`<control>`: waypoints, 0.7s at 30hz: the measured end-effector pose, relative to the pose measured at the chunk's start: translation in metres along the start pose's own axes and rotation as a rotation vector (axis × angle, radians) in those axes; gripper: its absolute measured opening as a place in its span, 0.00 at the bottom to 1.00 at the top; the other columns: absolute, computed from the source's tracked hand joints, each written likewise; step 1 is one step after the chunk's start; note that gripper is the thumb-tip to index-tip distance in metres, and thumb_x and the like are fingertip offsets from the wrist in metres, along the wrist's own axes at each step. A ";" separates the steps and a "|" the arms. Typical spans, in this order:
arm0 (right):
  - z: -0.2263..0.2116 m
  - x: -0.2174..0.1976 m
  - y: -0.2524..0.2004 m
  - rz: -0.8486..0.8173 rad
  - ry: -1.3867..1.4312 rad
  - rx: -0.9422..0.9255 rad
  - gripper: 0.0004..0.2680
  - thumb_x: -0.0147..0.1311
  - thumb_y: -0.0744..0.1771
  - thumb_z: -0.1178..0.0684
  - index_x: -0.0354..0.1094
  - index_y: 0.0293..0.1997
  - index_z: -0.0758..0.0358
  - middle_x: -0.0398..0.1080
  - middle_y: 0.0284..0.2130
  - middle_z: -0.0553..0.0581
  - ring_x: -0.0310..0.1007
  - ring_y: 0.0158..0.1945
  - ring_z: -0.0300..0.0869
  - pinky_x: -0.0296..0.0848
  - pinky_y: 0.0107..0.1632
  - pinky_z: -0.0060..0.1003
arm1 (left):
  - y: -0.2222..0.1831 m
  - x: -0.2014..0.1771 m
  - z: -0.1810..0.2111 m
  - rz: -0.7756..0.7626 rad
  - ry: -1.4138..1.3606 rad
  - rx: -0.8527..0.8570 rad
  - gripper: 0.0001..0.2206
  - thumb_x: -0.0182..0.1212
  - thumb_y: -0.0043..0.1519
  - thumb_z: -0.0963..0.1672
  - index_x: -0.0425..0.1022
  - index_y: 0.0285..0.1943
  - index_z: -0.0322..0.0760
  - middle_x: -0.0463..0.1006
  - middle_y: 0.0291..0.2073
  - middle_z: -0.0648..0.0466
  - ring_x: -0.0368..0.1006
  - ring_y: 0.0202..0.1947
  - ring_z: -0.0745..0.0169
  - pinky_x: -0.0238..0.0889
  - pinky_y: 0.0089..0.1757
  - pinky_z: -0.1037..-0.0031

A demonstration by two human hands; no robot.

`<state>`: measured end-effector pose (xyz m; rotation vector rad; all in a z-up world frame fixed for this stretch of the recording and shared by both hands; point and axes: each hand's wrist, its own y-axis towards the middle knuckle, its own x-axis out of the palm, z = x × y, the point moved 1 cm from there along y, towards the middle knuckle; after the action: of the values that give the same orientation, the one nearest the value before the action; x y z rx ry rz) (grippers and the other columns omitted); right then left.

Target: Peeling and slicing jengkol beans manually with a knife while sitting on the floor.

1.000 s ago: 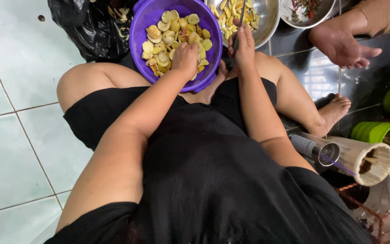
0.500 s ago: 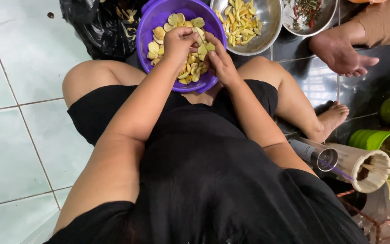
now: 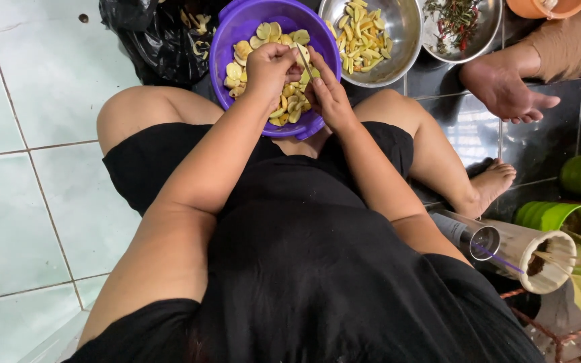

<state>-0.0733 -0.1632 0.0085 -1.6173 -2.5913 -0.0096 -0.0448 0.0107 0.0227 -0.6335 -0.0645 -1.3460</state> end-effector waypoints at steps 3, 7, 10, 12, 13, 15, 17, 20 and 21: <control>0.001 -0.001 -0.001 0.001 0.020 0.003 0.20 0.38 0.75 0.52 0.41 0.81 0.56 0.60 0.28 0.48 0.52 0.28 0.33 0.51 0.31 0.24 | -0.002 0.001 0.002 0.010 0.002 0.003 0.04 0.64 0.62 0.38 0.77 0.38 0.26 0.78 0.26 0.50 0.77 0.24 0.66 0.78 0.29 0.80; 0.005 -0.003 0.002 -0.008 0.032 -0.020 0.20 0.38 0.75 0.52 0.43 0.80 0.57 0.60 0.30 0.48 0.53 0.29 0.33 0.54 0.33 0.24 | -0.002 -0.001 0.001 -0.026 -0.080 0.009 0.03 0.63 0.63 0.37 0.75 0.37 0.26 0.77 0.24 0.49 0.75 0.23 0.66 0.76 0.29 0.79; 0.004 -0.002 0.001 -0.009 0.001 -0.002 0.19 0.38 0.76 0.51 0.44 0.80 0.55 0.59 0.27 0.48 0.53 0.28 0.33 0.54 0.32 0.24 | -0.006 0.002 0.004 -0.002 -0.059 -0.016 0.04 0.63 0.64 0.37 0.75 0.36 0.27 0.76 0.23 0.50 0.75 0.21 0.66 0.75 0.27 0.80; 0.005 0.000 0.001 0.012 0.004 -0.026 0.19 0.39 0.75 0.51 0.45 0.79 0.57 0.60 0.29 0.49 0.54 0.30 0.33 0.53 0.33 0.24 | -0.008 0.004 0.004 0.036 -0.022 -0.044 0.04 0.62 0.64 0.38 0.75 0.36 0.28 0.76 0.24 0.51 0.75 0.22 0.66 0.75 0.28 0.80; 0.005 0.002 0.000 0.012 0.004 -0.025 0.19 0.39 0.75 0.51 0.45 0.79 0.57 0.60 0.29 0.49 0.54 0.30 0.33 0.53 0.33 0.24 | -0.008 0.004 0.003 0.036 -0.022 -0.044 0.04 0.62 0.64 0.38 0.75 0.36 0.28 0.76 0.24 0.51 0.75 0.22 0.66 0.75 0.28 0.80; 0.004 0.004 0.000 0.048 -0.045 -0.047 0.18 0.38 0.75 0.51 0.46 0.79 0.53 0.59 0.29 0.48 0.53 0.30 0.32 0.52 0.34 0.23 | -0.007 0.005 0.001 0.043 -0.038 -0.025 0.04 0.61 0.64 0.38 0.75 0.38 0.26 0.76 0.26 0.50 0.75 0.23 0.66 0.76 0.29 0.79; 0.004 0.007 0.000 0.061 -0.058 -0.064 0.18 0.37 0.75 0.52 0.46 0.78 0.54 0.58 0.28 0.47 0.53 0.30 0.32 0.52 0.34 0.24 | -0.009 0.007 -0.001 0.040 -0.057 -0.003 0.04 0.60 0.65 0.37 0.74 0.37 0.27 0.75 0.25 0.49 0.74 0.23 0.66 0.76 0.29 0.78; 0.004 0.007 0.002 0.065 -0.057 -0.072 0.17 0.38 0.75 0.52 0.47 0.77 0.55 0.58 0.28 0.47 0.53 0.30 0.32 0.52 0.34 0.24 | -0.007 0.006 -0.005 0.035 -0.086 0.039 0.05 0.60 0.64 0.37 0.73 0.34 0.28 0.75 0.25 0.50 0.73 0.22 0.65 0.75 0.28 0.77; 0.005 0.007 0.002 0.057 -0.042 -0.061 0.17 0.38 0.76 0.52 0.47 0.77 0.54 0.58 0.28 0.47 0.52 0.30 0.32 0.51 0.34 0.24 | -0.006 0.006 -0.007 0.033 -0.096 0.057 0.06 0.60 0.64 0.37 0.73 0.33 0.29 0.74 0.25 0.50 0.72 0.22 0.66 0.75 0.28 0.77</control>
<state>-0.0748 -0.1555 0.0040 -1.7290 -2.5993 -0.0512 -0.0509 0.0020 0.0215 -0.6483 -0.1682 -1.2776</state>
